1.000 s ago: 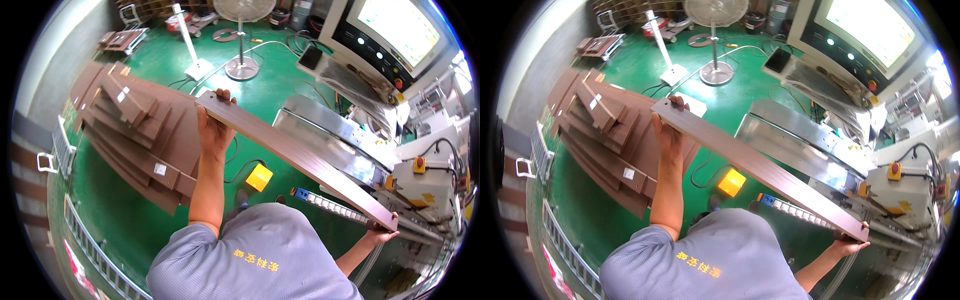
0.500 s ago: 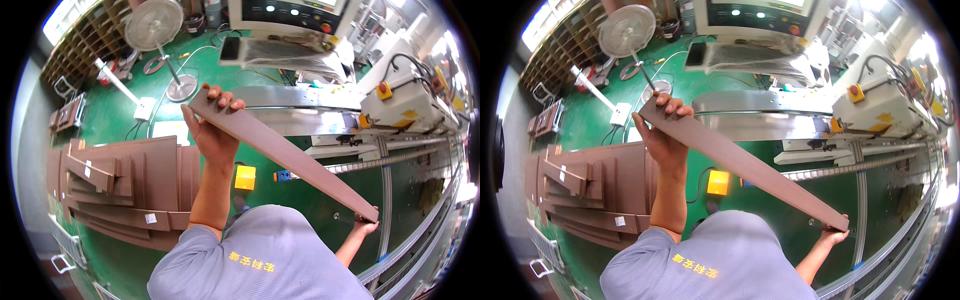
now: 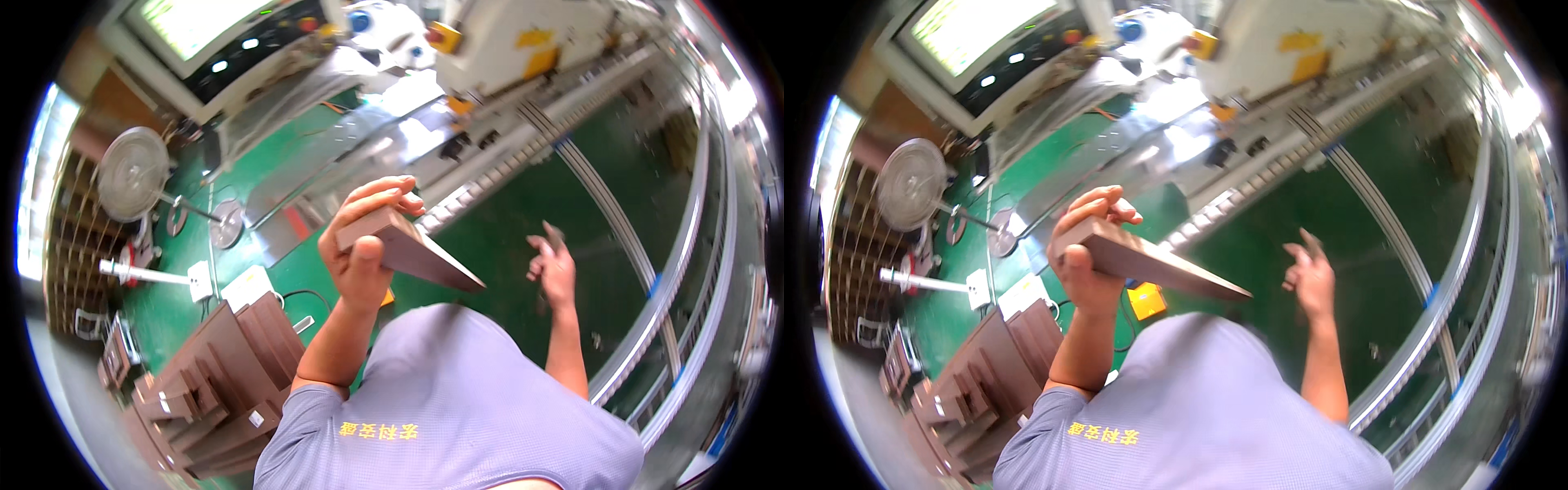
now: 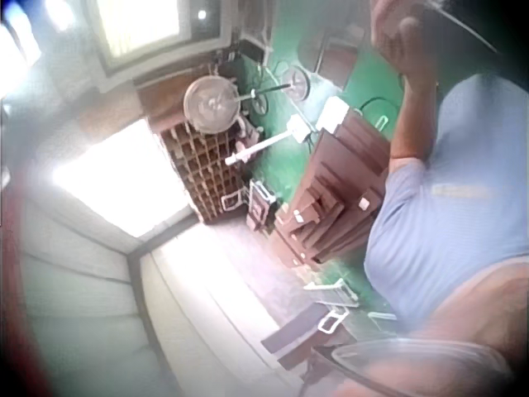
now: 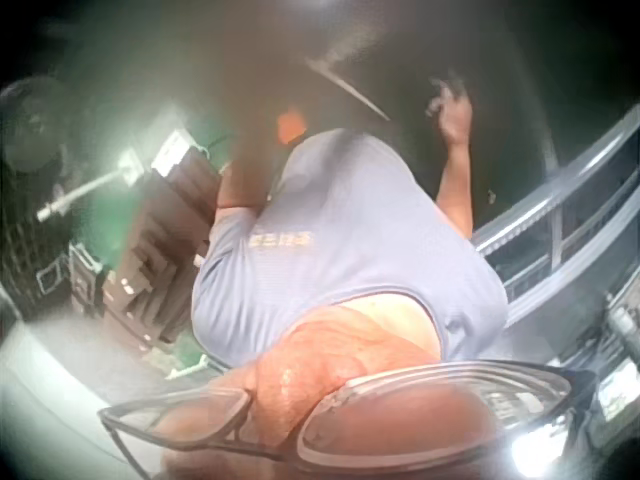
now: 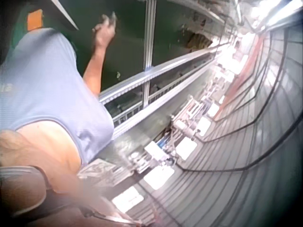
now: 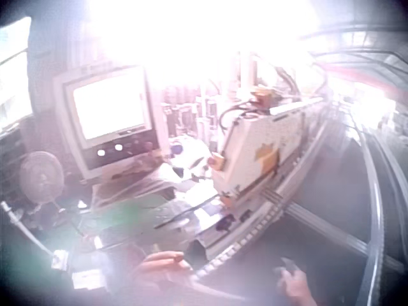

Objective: The person picks up wood boards, applies a substance from a yellow block to the edges, and feeds the boards into a large industrial machine.

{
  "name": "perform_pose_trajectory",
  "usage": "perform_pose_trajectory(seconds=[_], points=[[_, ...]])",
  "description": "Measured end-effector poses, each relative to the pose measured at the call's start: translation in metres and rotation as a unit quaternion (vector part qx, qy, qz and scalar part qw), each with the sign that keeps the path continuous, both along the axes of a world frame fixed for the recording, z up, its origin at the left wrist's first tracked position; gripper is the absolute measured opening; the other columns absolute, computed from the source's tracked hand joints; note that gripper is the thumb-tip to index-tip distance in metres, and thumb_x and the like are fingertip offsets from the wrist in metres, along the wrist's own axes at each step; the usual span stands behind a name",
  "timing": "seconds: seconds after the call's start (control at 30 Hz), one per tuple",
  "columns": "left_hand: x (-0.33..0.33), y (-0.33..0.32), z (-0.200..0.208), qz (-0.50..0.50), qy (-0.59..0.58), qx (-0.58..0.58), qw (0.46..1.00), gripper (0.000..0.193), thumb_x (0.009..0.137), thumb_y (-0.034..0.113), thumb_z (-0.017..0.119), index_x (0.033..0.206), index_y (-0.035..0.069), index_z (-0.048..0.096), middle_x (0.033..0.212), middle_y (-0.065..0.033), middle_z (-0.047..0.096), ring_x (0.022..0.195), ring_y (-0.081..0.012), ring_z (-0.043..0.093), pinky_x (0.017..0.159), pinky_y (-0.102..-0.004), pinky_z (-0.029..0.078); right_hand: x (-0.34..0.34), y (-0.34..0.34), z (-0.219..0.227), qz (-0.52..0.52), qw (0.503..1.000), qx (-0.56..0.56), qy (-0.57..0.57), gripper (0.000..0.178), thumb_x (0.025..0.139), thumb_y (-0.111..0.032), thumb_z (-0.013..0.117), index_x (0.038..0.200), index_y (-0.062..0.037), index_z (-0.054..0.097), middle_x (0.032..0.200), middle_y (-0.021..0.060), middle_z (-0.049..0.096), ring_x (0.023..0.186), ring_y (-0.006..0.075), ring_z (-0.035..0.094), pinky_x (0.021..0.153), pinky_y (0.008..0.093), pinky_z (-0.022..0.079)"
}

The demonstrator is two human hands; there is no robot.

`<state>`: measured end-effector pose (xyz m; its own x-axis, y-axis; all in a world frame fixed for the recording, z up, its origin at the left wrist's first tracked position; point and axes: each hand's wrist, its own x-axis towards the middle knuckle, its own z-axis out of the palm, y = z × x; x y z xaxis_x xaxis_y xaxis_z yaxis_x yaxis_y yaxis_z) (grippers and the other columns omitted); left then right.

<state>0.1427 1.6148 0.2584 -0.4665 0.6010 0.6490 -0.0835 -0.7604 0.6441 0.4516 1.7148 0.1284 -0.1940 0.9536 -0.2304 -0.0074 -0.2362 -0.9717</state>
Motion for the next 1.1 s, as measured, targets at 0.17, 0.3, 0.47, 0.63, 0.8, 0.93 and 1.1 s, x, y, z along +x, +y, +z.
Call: perform_pose_trajectory(seconds=[0.17,0.3,0.47,0.63,0.8,0.93,1.1], points=[[0.075,0.024,-0.044,0.112,0.142,-0.095,0.979,0.046,0.092,0.039,0.079,0.112,-0.002,0.071,0.119,-0.0142,0.059,0.108,-0.0231,0.059,0.092,-0.0342,0.049,-0.056,-0.037,0.099,0.229,0.946,0.228,-0.019,0.062,0.097,0.008,0.050,0.156,-0.0070,0.043,0.139,0.0220,0.062,0.103,0.0240,0.067,0.091,0.0339,0.055],[0.099,0.025,-0.053,0.153,0.165,-0.133,0.965,0.038,0.089,0.032,0.083,0.104,0.001,0.068,0.114,-0.0132,0.058,0.105,-0.0234,0.057,0.091,-0.0345,0.048,-0.052,-0.037,0.098,0.250,0.934,0.252,0.035,0.063,0.094,0.013,0.056,0.154,-0.0038,0.046,0.141,0.0240,0.060,0.123,0.0349,0.065,0.107,0.0398,0.052],[0.117,0.019,-0.065,0.191,0.195,-0.146,0.951,0.036,0.090,0.031,0.082,0.105,0.001,0.067,0.113,-0.0149,0.059,0.102,-0.0243,0.058,0.090,-0.0351,0.049,-0.038,-0.033,0.093,0.273,0.926,0.260,0.017,0.065,0.092,0.016,0.055,0.153,-0.0034,0.046,0.143,0.0242,0.058,0.123,0.0354,0.066,0.104,0.0395,0.055],[0.122,0.011,-0.076,0.202,0.240,-0.120,0.942,0.036,0.091,0.030,0.081,0.105,0.001,0.065,0.111,-0.0156,0.058,0.099,-0.0248,0.057,0.086,-0.0364,0.049,-0.039,-0.031,0.083,0.254,0.902,0.350,0.012,0.071,0.088,0.020,0.052,0.155,-0.0039,0.045,0.127,0.0208,0.064,0.100,0.0270,0.067,0.087,0.0358,0.057],[0.110,0.002,-0.070,0.225,0.280,-0.104,0.928,0.034,0.091,0.026,0.080,0.106,0.001,0.062,0.110,-0.0162,0.057,0.099,-0.0259,0.057,0.083,-0.0358,0.049,-0.043,-0.041,0.074,0.254,0.882,0.397,0.007,0.072,0.087,0.021,0.051,0.155,-0.0045,0.045,0.116,0.0194,0.068,0.085,0.0242,0.069,0.077,0.0336,0.057],[0.101,-0.005,-0.072,0.209,0.286,-0.102,0.930,0.033,0.089,0.021,0.082,0.106,0.001,0.061,0.109,-0.0164,0.057,0.097,-0.0260,0.057,0.082,-0.0353,0.049,-0.047,-0.055,0.078,0.258,0.898,0.355,-0.033,0.073,0.087,0.020,0.052,0.154,-0.0074,0.046,0.109,0.0186,0.069,0.079,0.0242,0.068,0.076,0.0335,0.057],[0.093,-0.019,-0.071,0.188,0.305,-0.109,0.927,0.033,0.092,0.024,0.079,0.106,0.001,0.058,0.112,-0.0172,0.055,0.099,-0.0252,0.055,0.085,-0.0359,0.048,-0.052,-0.073,0.094,0.259,0.914,0.306,-0.053,0.072,0.089,0.018,0.052,0.154,-0.0104,0.046,0.101,0.0199,0.071,0.083,0.0271,0.071,0.077,0.0346,0.058]])
